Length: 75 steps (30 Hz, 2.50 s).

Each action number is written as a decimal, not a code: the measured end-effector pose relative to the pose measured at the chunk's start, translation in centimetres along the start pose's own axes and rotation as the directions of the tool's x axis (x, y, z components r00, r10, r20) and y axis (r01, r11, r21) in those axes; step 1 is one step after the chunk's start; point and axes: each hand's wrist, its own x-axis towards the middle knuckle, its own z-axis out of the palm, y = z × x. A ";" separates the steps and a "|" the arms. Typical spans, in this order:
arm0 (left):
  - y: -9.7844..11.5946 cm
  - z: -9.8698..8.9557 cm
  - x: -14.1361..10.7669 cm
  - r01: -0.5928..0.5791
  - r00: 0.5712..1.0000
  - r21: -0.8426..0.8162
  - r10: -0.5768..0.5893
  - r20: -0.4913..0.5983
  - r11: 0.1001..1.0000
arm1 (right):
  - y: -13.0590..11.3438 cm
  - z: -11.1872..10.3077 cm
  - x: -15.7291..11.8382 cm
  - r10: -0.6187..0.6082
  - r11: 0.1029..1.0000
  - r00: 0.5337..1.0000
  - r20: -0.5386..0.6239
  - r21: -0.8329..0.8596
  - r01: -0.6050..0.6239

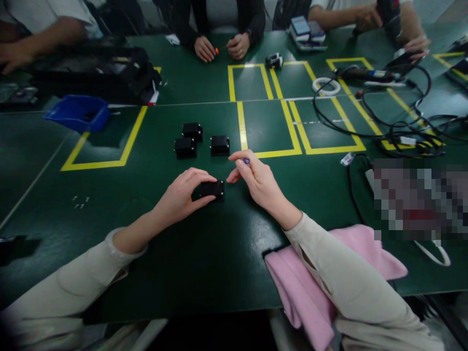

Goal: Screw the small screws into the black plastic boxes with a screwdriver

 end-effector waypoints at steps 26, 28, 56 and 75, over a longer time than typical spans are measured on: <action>-0.3 0.6 -0.1 0.032 0.999 -0.086 -0.033 -0.019 0.996 | -0.7 -0.2 -0.2 -0.133 0.990 0.968 -0.211 -0.077 0.119; -0.4 0.8 -0.1 0.052 0.998 -0.099 -0.054 -0.019 0.994 | -1.2 -0.3 -0.1 -0.153 0.986 0.953 -0.260 -0.106 0.130; -1.4 1.5 0.6 0.084 0.996 -0.153 -0.082 0.021 0.985 | -1.9 0.9 -0.4 -0.249 0.949 0.965 -0.087 -0.223 0.224; -2.0 1.4 0.9 0.087 0.996 -0.113 -0.085 0.026 0.990 | -2.1 0.9 2.9 -0.246 0.910 0.967 0.059 -0.330 0.252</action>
